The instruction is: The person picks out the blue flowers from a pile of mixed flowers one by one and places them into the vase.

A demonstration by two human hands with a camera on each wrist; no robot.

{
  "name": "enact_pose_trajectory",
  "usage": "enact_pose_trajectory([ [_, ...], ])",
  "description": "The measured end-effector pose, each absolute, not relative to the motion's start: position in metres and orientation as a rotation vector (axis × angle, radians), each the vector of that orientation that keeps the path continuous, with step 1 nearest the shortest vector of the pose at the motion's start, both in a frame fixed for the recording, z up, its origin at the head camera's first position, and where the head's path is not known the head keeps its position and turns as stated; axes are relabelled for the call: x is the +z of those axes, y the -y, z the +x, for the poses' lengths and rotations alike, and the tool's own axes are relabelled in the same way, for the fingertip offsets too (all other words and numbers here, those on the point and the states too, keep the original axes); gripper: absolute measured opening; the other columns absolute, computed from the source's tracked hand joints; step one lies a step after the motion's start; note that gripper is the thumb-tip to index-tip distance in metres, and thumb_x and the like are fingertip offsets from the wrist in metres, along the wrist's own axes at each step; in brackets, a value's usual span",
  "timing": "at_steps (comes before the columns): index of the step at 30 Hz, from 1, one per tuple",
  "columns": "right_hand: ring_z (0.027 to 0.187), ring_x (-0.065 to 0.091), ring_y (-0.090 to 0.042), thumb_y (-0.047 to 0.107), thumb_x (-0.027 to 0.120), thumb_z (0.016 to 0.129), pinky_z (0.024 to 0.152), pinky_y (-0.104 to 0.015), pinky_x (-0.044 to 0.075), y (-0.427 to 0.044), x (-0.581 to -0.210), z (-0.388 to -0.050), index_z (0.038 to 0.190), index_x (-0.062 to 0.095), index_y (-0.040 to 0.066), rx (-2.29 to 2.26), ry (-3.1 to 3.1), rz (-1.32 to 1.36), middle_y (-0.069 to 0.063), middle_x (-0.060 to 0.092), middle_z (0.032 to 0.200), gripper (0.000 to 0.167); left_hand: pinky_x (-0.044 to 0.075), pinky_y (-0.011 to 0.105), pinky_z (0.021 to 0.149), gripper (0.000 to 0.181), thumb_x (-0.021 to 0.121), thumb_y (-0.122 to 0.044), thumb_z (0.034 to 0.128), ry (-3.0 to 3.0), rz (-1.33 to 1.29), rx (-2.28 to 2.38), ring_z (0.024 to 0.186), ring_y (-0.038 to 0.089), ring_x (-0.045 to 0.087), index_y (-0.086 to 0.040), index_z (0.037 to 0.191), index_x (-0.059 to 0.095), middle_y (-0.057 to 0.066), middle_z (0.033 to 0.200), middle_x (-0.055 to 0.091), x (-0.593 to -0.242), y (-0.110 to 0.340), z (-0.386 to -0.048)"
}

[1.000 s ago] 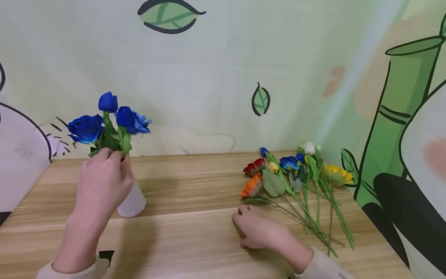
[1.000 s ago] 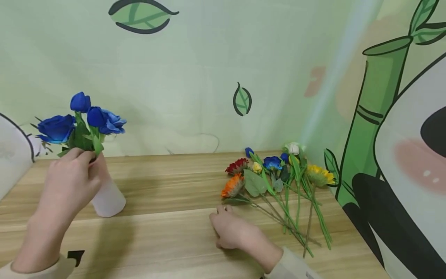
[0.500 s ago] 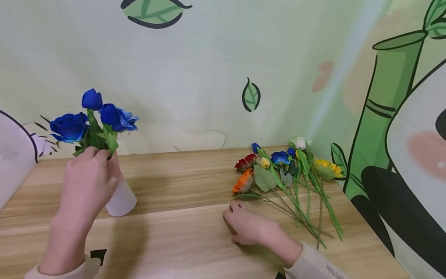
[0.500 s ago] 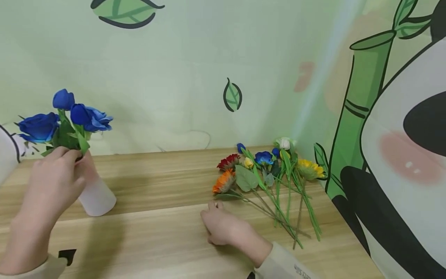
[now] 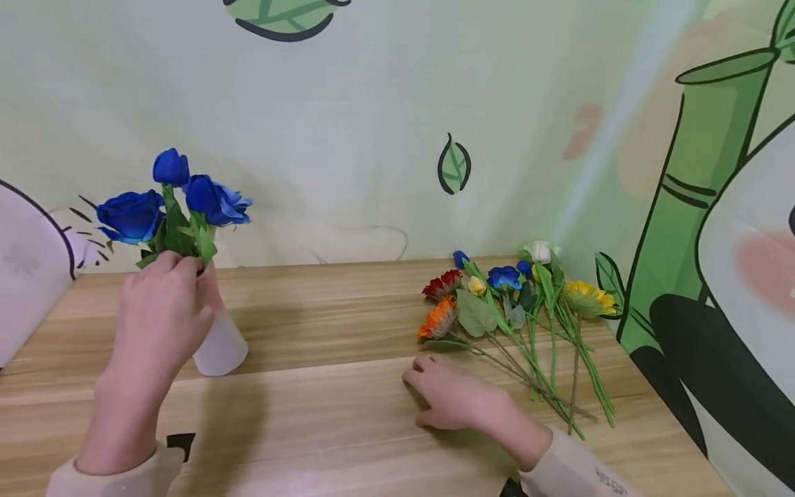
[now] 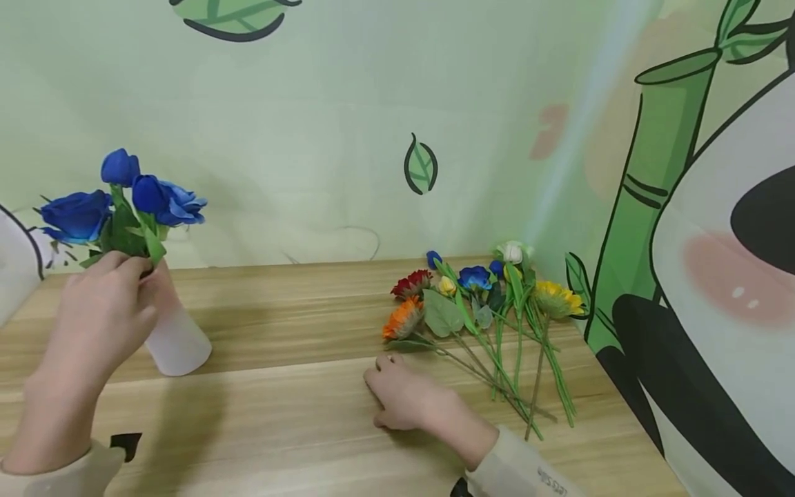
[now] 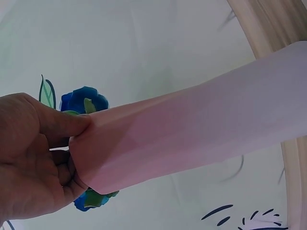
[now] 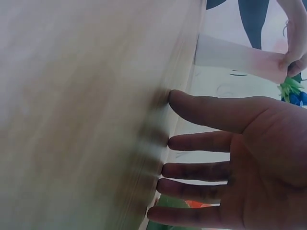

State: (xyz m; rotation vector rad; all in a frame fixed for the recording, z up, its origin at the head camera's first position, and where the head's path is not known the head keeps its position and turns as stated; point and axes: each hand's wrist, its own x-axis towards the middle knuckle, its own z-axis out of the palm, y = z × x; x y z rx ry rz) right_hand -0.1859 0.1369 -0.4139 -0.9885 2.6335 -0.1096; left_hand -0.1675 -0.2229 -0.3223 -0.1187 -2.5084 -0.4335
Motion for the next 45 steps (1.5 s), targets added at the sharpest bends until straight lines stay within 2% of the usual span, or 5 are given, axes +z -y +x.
enact_pose_trajectory([
  [13, 0.119, 0.059, -0.030, 0.028, 0.078, 0.092, 0.102, -0.045, 0.048, -0.149, -0.411, -0.187, 0.132, 0.062, 0.001, -0.195, -2.670, -1.100, -0.016, 0.060, 0.129, 0.050, 0.044, 0.070, 0.082, 0.022, 0.060, 0.000, 0.0962, 2.318, -0.168, -0.567, 0.093, 0.053, 0.058, 0.020, 0.102, 0.067, 0.034, 0.097, 0.061, -0.332, 0.222, -0.167],
  [21, 0.110, 0.063, -0.025, 0.026, 0.074, 0.096, 0.094, -0.043, 0.053, -0.164, -0.406, -0.193, 0.132, 0.063, 0.001, -0.306, -2.696, -1.025, -0.011, 0.063, 0.123, 0.045, 0.056, 0.062, 0.075, 0.035, 0.067, -0.003, 0.0961, 2.269, -0.079, -0.687, 0.093, 0.048, 0.062, 0.018, 0.123, 0.061, 0.032, 0.109, 0.057, -0.329, 0.216, -0.161],
  [30, 0.101, 0.067, -0.025, 0.023, 0.073, 0.098, 0.086, -0.042, 0.057, -0.180, -0.396, -0.199, 0.126, 0.066, 0.001, -0.387, -2.823, -0.980, -0.012, 0.068, 0.118, 0.036, 0.044, 0.057, 0.080, 0.036, 0.074, 0.002, 0.0881, 2.125, -0.195, -0.633, 0.098, 0.047, 0.055, 0.013, 0.119, 0.058, 0.030, 0.105, 0.055, -0.323, 0.203, -0.153],
  [38, 0.091, 0.069, -0.022, 0.020, 0.074, 0.096, 0.077, -0.040, 0.058, -0.194, -0.392, -0.204, 0.114, 0.072, 0.003, -0.464, -2.955, -0.881, -0.007, 0.073, 0.102, 0.025, 0.039, 0.056, 0.091, 0.054, 0.076, 0.000, 0.0850, 2.016, -0.256, -0.626, 0.107, 0.048, 0.049, 0.012, 0.130, 0.050, 0.033, 0.115, 0.050, -0.329, 0.188, -0.152],
  [45, 0.071, 0.061, -0.011, 0.016, 0.074, 0.095, 0.062, -0.033, 0.053, -0.205, -0.388, -0.211, 0.099, 0.073, 0.007, -0.511, -3.046, -0.781, 0.002, 0.067, 0.083, 0.011, 0.042, 0.057, 0.089, 0.041, 0.077, -0.001, 0.0859, 2.069, -0.395, -0.589, 0.104, 0.046, 0.052, 0.007, 0.123, 0.060, 0.029, 0.112, 0.053, -0.333, 0.174, -0.153],
])
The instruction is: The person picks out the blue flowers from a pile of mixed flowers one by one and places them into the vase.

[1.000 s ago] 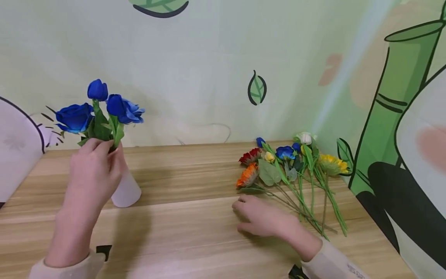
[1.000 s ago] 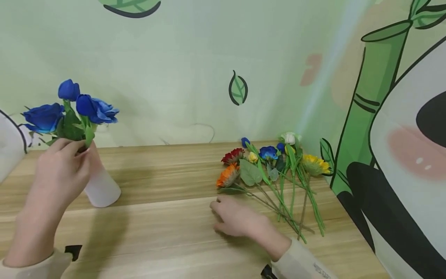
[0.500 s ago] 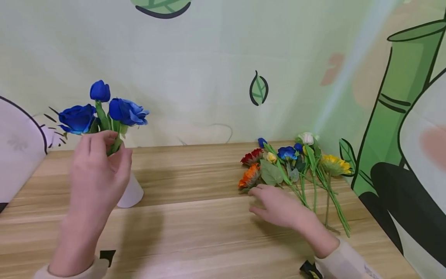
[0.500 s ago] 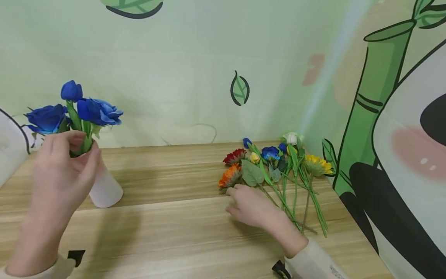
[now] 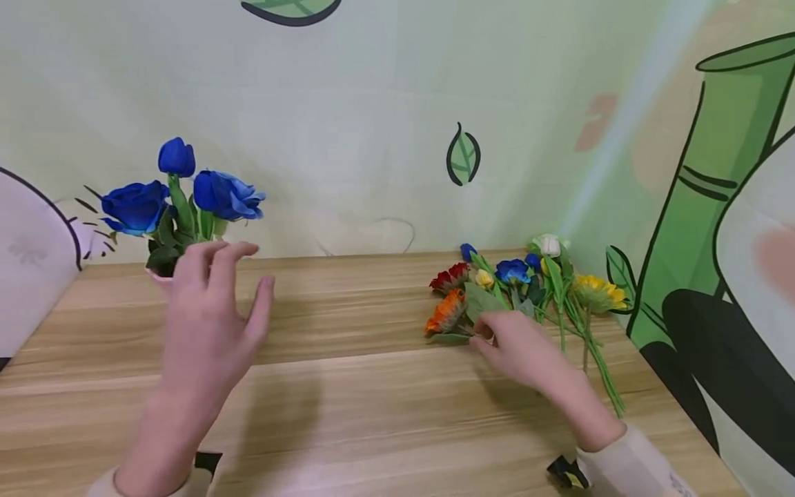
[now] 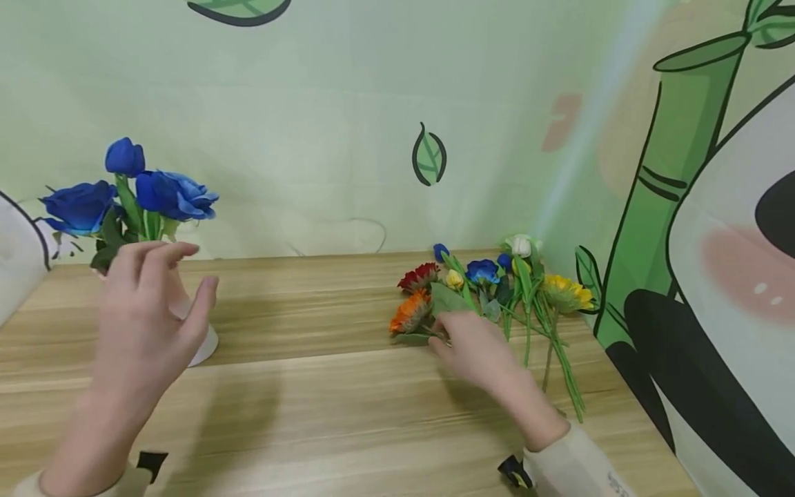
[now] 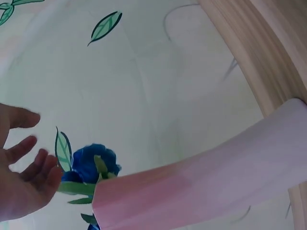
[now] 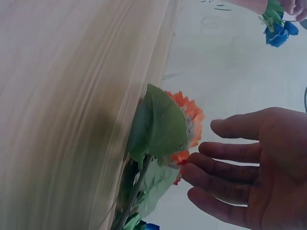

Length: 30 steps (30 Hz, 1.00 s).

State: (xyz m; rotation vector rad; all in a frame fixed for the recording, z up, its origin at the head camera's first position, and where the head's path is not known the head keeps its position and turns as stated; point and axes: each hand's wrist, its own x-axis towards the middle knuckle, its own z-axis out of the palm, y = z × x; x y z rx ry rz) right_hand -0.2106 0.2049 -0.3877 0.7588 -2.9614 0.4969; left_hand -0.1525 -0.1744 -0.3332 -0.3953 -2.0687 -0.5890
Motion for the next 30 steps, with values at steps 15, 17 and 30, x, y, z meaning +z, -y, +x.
enact_pose_trajectory([
  [15, 0.068, 0.057, -0.023, 0.002, 0.057, 0.100, 0.062, -0.042, 0.050, -0.238, -0.372, -0.234, 0.093, 0.066, -0.003, 0.363, 3.130, 0.534, -0.008, 0.061, 0.078, 0.013, 0.053, 0.049, 0.075, 0.030, 0.075, -0.012, 0.0922, 2.551, -0.499, -0.550, 0.092, 0.035, 0.062, 0.000, 0.117, 0.065, 0.018, 0.109, 0.064, -0.365, 0.165, -0.168],
  [17, 0.068, 0.056, -0.024, 0.002, 0.057, 0.099, 0.062, -0.041, 0.050, -0.243, -0.373, -0.237, 0.093, 0.065, -0.005, 0.345, 3.174, 0.508, -0.010, 0.061, 0.080, 0.012, 0.054, 0.049, 0.075, 0.031, 0.076, -0.014, 0.0924, 2.594, -0.495, -0.546, 0.093, 0.034, 0.062, 0.000, 0.118, 0.066, 0.018, 0.109, 0.064, -0.367, 0.166, -0.169],
  [30, 0.067, 0.059, -0.019, 0.017, 0.076, 0.092, 0.060, -0.038, 0.051, -0.256, -0.398, -0.250, 0.088, 0.070, 0.004, 0.330, 3.401, 0.481, -0.003, 0.064, 0.079, 0.015, 0.054, 0.049, 0.073, 0.032, 0.074, -0.018, 0.0952, 2.720, -0.484, -0.590, 0.086, 0.032, 0.063, -0.001, 0.121, 0.066, 0.017, 0.108, 0.064, -0.374, 0.171, -0.170],
])
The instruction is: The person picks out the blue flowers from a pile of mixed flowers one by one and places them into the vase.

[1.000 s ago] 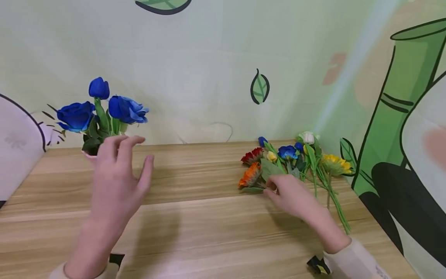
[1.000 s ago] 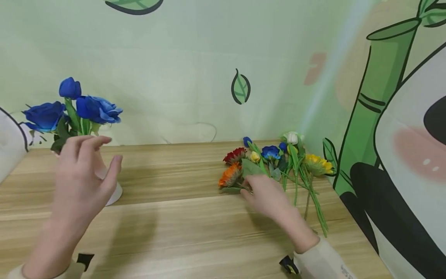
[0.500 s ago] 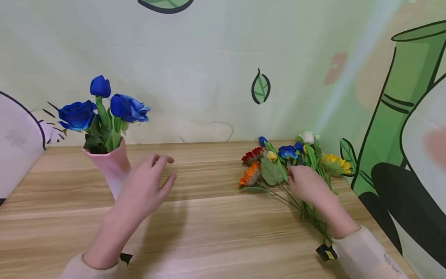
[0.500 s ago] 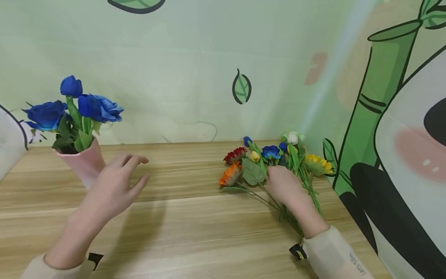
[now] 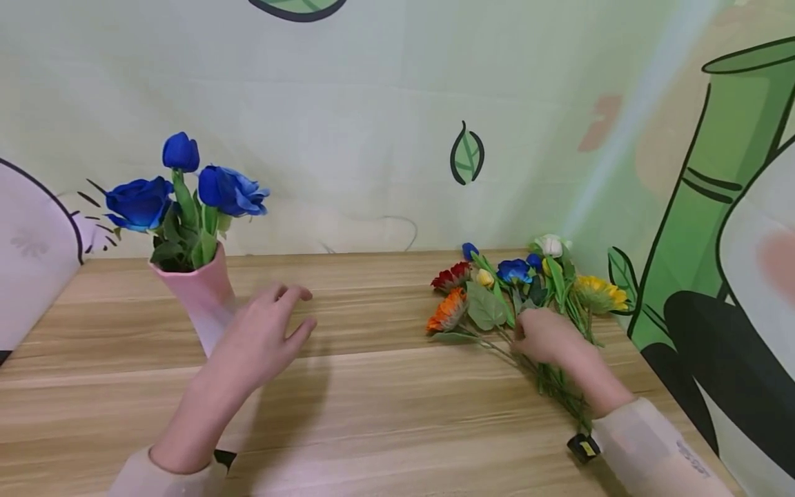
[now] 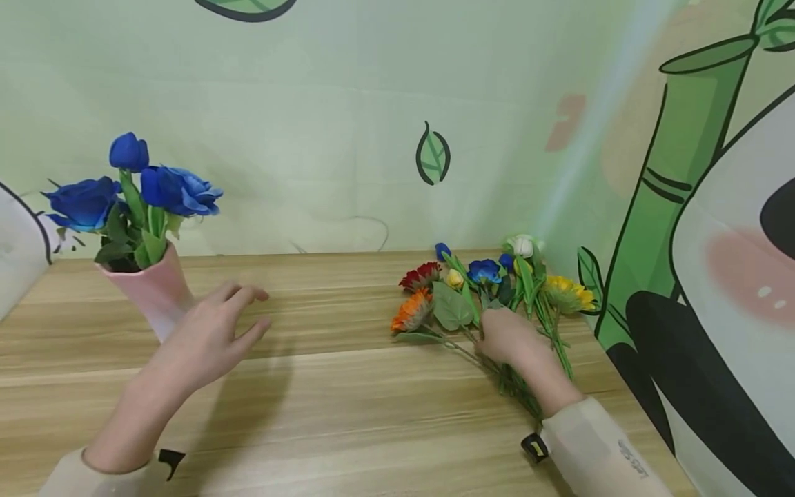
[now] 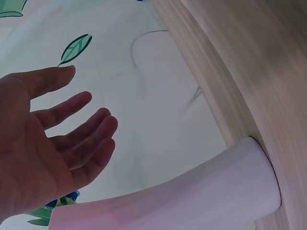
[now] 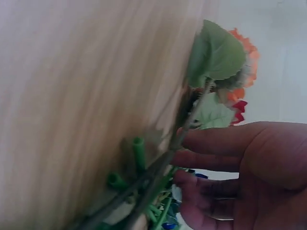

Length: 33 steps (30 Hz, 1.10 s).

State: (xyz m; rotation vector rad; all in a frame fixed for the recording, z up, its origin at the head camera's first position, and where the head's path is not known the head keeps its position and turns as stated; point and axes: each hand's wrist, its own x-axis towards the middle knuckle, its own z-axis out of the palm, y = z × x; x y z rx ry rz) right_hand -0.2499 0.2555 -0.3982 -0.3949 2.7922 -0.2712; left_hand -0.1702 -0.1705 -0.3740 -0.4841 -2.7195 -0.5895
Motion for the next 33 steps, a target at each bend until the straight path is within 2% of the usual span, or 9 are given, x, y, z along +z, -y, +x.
enact_pose_trajectory([
  [3, 0.063, 0.056, -0.016, 0.012, 0.075, 0.091, 0.057, -0.035, 0.050, -0.256, -0.403, -0.251, 0.082, 0.071, 0.005, -0.269, -2.808, -0.435, 0.000, 0.062, 0.074, 0.012, 0.054, 0.050, 0.075, 0.032, 0.074, -0.017, 0.0950, 2.728, -0.485, -0.594, 0.089, 0.033, 0.064, 0.000, 0.121, 0.066, 0.017, 0.108, 0.064, -0.374, 0.172, -0.171],
  [7, 0.055, 0.044, -0.014, 0.004, 0.067, 0.092, 0.051, -0.030, 0.039, -0.257, -0.402, -0.251, 0.069, 0.062, 0.008, -0.304, -2.843, -0.481, 0.002, 0.050, 0.061, 0.024, 0.054, 0.050, 0.075, 0.033, 0.074, -0.018, 0.0954, 2.744, -0.483, -0.599, 0.089, 0.033, 0.064, 0.000, 0.122, 0.066, 0.018, 0.108, 0.064, -0.374, 0.172, -0.170],
  [9, 0.054, 0.041, -0.014, 0.001, 0.063, 0.092, 0.051, -0.030, 0.036, -0.257, -0.399, -0.250, 0.067, 0.059, 0.008, -0.330, -2.868, -0.488, 0.001, 0.046, 0.060, 0.026, 0.054, 0.050, 0.076, 0.033, 0.073, -0.018, 0.0959, 2.750, -0.480, -0.604, 0.090, 0.033, 0.064, 0.000, 0.122, 0.066, 0.018, 0.109, 0.064, -0.373, 0.172, -0.171],
  [14, 0.061, 0.052, -0.018, -0.001, 0.061, 0.094, 0.056, -0.035, 0.046, -0.254, -0.390, -0.250, 0.081, 0.066, 0.000, -0.359, -2.914, -0.470, -0.004, 0.059, 0.070, 0.014, 0.054, 0.052, 0.080, 0.034, 0.073, -0.019, 0.0966, 2.767, -0.479, -0.617, 0.096, 0.036, 0.065, 0.000, 0.123, 0.065, 0.020, 0.112, 0.064, -0.372, 0.173, -0.171],
  [17, 0.063, 0.054, -0.019, 0.001, 0.062, 0.097, 0.058, -0.035, 0.046, -0.252, -0.388, -0.251, 0.086, 0.067, -0.001, -0.352, -2.929, -0.457, -0.005, 0.060, 0.072, 0.013, 0.054, 0.052, 0.080, 0.034, 0.072, -0.019, 0.0968, 2.779, -0.481, -0.619, 0.096, 0.036, 0.065, 0.000, 0.124, 0.065, 0.020, 0.113, 0.064, -0.372, 0.174, -0.171],
  [20, 0.061, 0.053, -0.018, 0.002, 0.062, 0.098, 0.057, -0.035, 0.045, -0.248, -0.389, -0.251, 0.085, 0.067, 0.000, -0.357, -2.941, -0.477, -0.004, 0.059, 0.071, 0.014, 0.054, 0.052, 0.079, 0.035, 0.072, -0.019, 0.0966, 2.785, -0.486, -0.618, 0.094, 0.036, 0.065, 0.000, 0.125, 0.065, 0.020, 0.113, 0.064, -0.371, 0.174, -0.172],
  [27, 0.068, 0.062, -0.020, 0.003, 0.067, 0.097, 0.062, -0.039, 0.053, -0.242, -0.399, -0.253, 0.090, 0.070, -0.002, -0.334, -2.908, -0.539, -0.006, 0.065, 0.078, 0.010, 0.054, 0.053, 0.079, 0.034, 0.073, -0.020, 0.0964, 2.792, -0.490, -0.610, 0.095, 0.036, 0.065, 0.000, 0.124, 0.065, 0.021, 0.113, 0.064, -0.370, 0.175, -0.172],
  [33, 0.069, 0.063, -0.022, 0.003, 0.066, 0.097, 0.062, -0.040, 0.054, -0.250, -0.407, -0.259, 0.089, 0.072, -0.001, -0.369, -2.898, -0.547, -0.007, 0.067, 0.079, 0.010, 0.054, 0.051, 0.077, 0.034, 0.072, -0.021, 0.0968, 2.816, -0.492, -0.608, 0.093, 0.033, 0.064, 0.000, 0.123, 0.066, 0.019, 0.111, 0.063, -0.370, 0.175, -0.173],
])
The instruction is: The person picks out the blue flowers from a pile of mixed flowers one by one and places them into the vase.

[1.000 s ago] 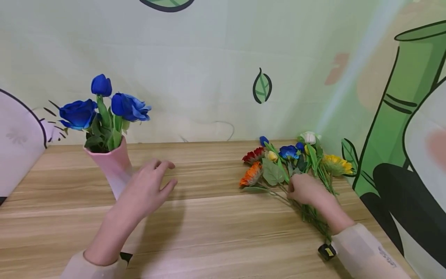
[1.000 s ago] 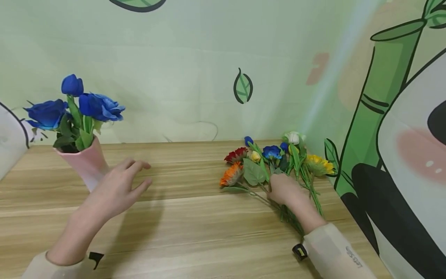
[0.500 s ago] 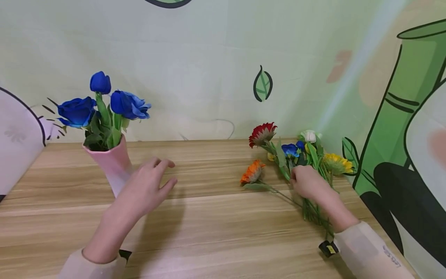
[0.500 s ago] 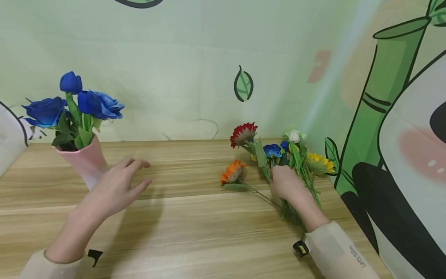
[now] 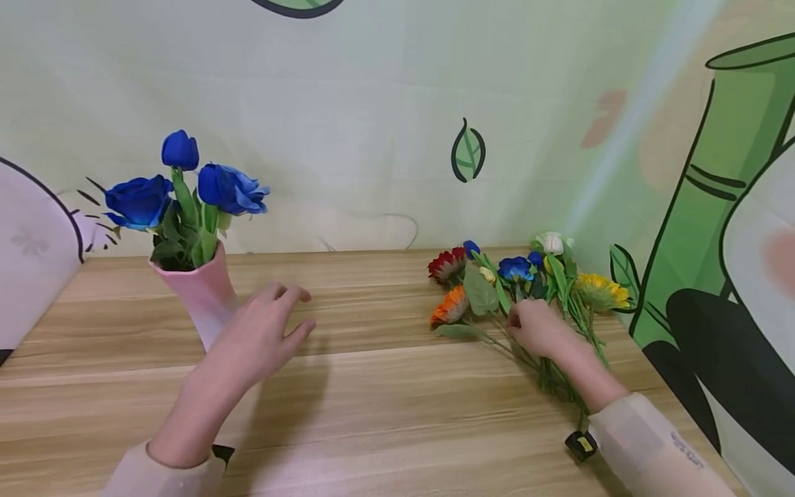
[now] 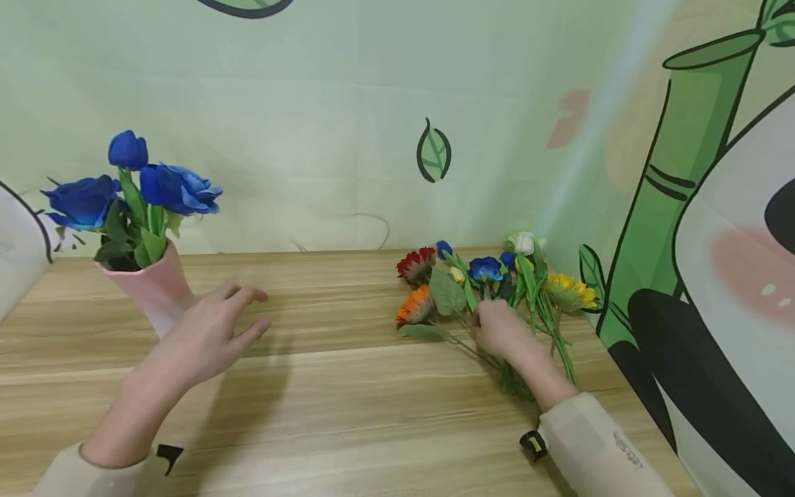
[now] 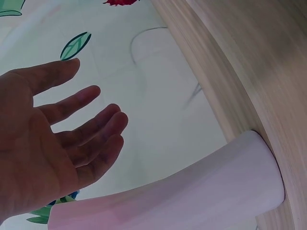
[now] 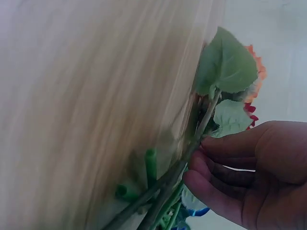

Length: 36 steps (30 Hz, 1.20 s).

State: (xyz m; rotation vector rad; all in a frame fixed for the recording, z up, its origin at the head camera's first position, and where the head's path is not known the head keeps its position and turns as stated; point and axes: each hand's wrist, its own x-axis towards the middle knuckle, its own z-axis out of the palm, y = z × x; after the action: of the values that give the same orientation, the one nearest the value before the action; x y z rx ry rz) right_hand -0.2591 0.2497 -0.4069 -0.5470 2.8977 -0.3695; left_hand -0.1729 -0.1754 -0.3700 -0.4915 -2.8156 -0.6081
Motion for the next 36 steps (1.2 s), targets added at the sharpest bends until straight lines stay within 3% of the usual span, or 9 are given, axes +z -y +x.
enact_pose_trajectory([
  [2, 0.064, 0.058, -0.019, 0.004, 0.064, 0.097, 0.059, -0.037, 0.050, -0.254, -0.408, -0.262, 0.084, 0.069, 0.002, -0.411, -2.898, -0.499, -0.005, 0.063, 0.074, 0.014, 0.054, 0.051, 0.078, 0.034, 0.072, -0.021, 0.0969, 2.826, -0.491, -0.602, 0.094, 0.034, 0.064, 0.000, 0.123, 0.066, 0.019, 0.111, 0.063, -0.371, 0.176, -0.173],
  [5, 0.053, 0.040, -0.014, 0.005, 0.060, 0.098, 0.051, -0.031, 0.038, -0.262, -0.407, -0.265, 0.068, 0.055, 0.009, -0.463, -2.901, -0.409, 0.001, 0.045, 0.060, 0.031, 0.054, 0.053, 0.080, 0.035, 0.072, -0.022, 0.0972, 2.847, -0.487, -0.589, 0.097, 0.036, 0.064, 0.000, 0.124, 0.066, 0.020, 0.112, 0.064, -0.371, 0.176, -0.173],
  [9, 0.050, 0.022, -0.011, 0.002, 0.055, 0.097, 0.050, -0.028, 0.027, -0.272, -0.407, -0.268, 0.060, 0.035, 0.016, -0.488, -2.908, -0.357, 0.005, 0.024, 0.055, 0.045, 0.054, 0.055, 0.083, 0.036, 0.071, -0.024, 0.0980, 2.899, -0.479, -0.568, 0.102, 0.039, 0.065, -0.001, 0.126, 0.065, 0.022, 0.117, 0.063, -0.371, 0.175, -0.174],
  [23, 0.049, 0.022, -0.009, 0.000, 0.062, 0.088, 0.050, -0.026, 0.026, -0.279, -0.410, -0.277, 0.055, 0.034, 0.019, -0.408, -2.878, -0.345, 0.007, 0.022, 0.053, 0.047, 0.050, 0.060, 0.094, 0.041, 0.070, -0.026, 0.0990, 2.993, -0.480, -0.548, 0.115, 0.044, 0.061, -0.001, 0.131, 0.063, 0.025, 0.128, 0.060, -0.376, 0.175, -0.174],
  [31, 0.051, 0.025, -0.012, -0.008, 0.058, 0.081, 0.050, -0.027, 0.026, -0.279, -0.411, -0.280, 0.058, 0.037, 0.017, -0.371, -2.837, -0.321, 0.005, 0.023, 0.057, 0.039, 0.050, 0.059, 0.094, 0.043, 0.068, -0.029, 0.1002, 3.070, -0.477, -0.526, 0.115, 0.045, 0.060, -0.002, 0.132, 0.063, 0.025, 0.127, 0.061, -0.377, 0.175, -0.175],
  [36, 0.054, 0.035, -0.016, -0.005, 0.058, 0.079, 0.051, -0.029, 0.032, -0.281, -0.411, -0.281, 0.063, 0.039, 0.014, -0.363, -2.825, -0.296, 0.000, 0.033, 0.060, 0.031, 0.049, 0.060, 0.095, 0.045, 0.068, -0.032, 0.1006, 3.119, -0.478, -0.541, 0.118, 0.046, 0.058, -0.002, 0.134, 0.062, 0.026, 0.129, 0.060, -0.377, 0.176, -0.175],
])
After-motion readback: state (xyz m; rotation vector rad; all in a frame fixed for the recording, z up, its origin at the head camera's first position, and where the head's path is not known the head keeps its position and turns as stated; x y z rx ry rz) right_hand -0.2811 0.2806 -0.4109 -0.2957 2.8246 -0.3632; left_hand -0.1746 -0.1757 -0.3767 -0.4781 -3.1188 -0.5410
